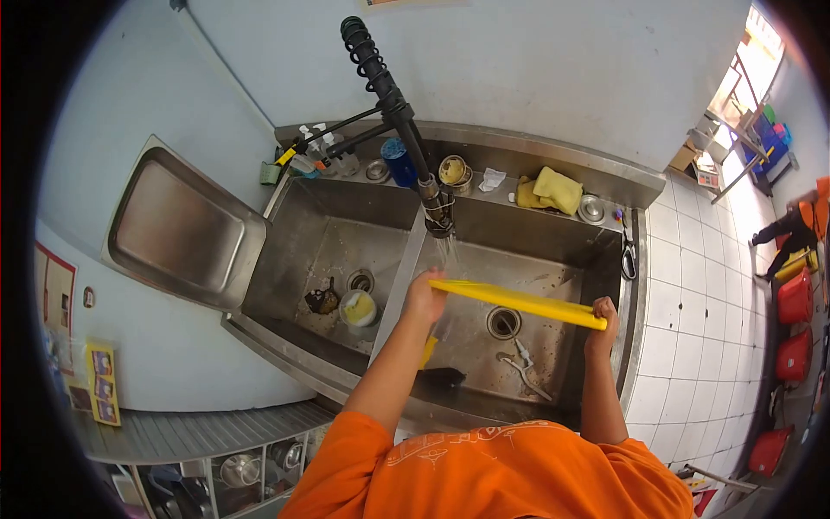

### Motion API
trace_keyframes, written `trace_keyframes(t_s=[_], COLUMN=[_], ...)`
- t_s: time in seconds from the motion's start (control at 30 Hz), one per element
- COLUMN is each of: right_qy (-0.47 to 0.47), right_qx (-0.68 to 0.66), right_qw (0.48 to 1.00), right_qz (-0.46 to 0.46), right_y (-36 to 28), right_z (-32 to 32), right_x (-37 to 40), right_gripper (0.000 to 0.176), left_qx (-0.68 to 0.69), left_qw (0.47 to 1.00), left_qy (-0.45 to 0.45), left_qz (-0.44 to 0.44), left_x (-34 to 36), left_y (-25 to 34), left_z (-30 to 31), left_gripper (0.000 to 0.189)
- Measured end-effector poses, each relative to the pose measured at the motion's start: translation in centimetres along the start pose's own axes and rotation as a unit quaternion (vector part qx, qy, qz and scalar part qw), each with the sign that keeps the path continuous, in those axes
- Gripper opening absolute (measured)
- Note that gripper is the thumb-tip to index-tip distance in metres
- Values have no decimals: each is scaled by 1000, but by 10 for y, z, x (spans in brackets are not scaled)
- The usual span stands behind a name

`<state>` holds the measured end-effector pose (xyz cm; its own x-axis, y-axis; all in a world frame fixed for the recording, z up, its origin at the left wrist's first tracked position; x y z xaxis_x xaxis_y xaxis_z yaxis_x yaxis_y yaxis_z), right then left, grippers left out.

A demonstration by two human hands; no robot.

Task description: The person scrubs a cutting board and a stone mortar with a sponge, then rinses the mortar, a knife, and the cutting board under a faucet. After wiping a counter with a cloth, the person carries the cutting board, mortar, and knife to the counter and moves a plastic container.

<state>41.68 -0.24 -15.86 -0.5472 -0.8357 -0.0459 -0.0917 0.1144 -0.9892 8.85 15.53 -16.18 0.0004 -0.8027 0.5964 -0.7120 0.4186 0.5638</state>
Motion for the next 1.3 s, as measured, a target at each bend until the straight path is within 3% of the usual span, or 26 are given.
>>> trace_keyframes(t_s=[0.07,0.1,0.13,0.17,0.2,0.27,0.3,0.33,0.4,0.47,0.67,0.8,0.87,0.93,0.97,1.03,1.07,1.13,1.23,1.3], right_qy=[-20,-9,1,19,21,45,-14,-14,-27,-47,-1,-42,6,-44,-1,-103,-156,-168,-81,-17], right_qx=[35,-17,-68,-150,-151,-235,-279,-282,-197,-161,-133,-98,-24,108,82,219,301,338,292,198], right_qw=[999,1000,998,987,987,960,932,932,911,915,911,906,881,894,902,912,897,895,925,935], right_qz=[20,5,-8,-48,-48,-146,-231,-228,-362,-366,-389,-409,-473,-432,-424,-331,-282,-240,-230,-292], right_y=[-17,-37,-47,-24,-27,-30,-22,-16,3,53,80,135,121,228,219,179,149,75,30,16], right_z=[-8,-23,-30,-23,-26,-38,-36,-33,-34,-34,-73,-79,-91,-77,-68,-89,-92,-91,-93,-88], right_x=[5,8,11,7,10,13,14,11,12,5,30,60,78,82,79,86,87,99,114,130], right_gripper=[15,16,21,40,40,55,45,45,40,41,38,39,37,35,35,36,36,38,43,45], left_qx=[2,9,7,11,13,4,-4,-6,16,-9,-92,-75,-92,-121,-144,-198,-228,-258,-284,-283], left_qw=[998,994,993,983,967,973,978,978,972,969,960,962,959,956,951,934,920,899,872,858], left_qy=[-42,-80,-80,-155,-228,-215,-200,-203,-232,-247,-258,-253,-259,-266,-274,-298,-319,-350,-393,-425], left_qz=[40,79,83,100,117,84,53,51,24,4,-59,-66,-75,-36,-30,-2,-30,-49,-73,-57], left_x=[18,24,23,23,29,42,51,56,68,78,129,156,174,184,195,227,247,280,308,320], left_y=[17,24,29,35,39,42,46,49,54,59,67,65,64,68,68,79,80,78,78,75], left_z=[-4,-2,5,10,9,12,12,12,16,20,22,23,23,29,22,2,-13,-33,-53,-61], left_gripper=[36,40,40,46,51,56,60,60,69,71,72,75,76,80,79,77,74,71,67,59])
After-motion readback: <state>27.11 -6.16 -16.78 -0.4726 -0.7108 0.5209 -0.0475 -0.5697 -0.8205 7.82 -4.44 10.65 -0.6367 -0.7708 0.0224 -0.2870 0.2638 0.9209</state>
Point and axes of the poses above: each hand's wrist, its own x-axis away from the middle knuckle, its own z-axis out of the back of the hand, y = z × x, the point moved 2 cm from there along -x, towards the middle knuckle, and after that the axes turned 4 degrees about -z, right-handed, at the moved point
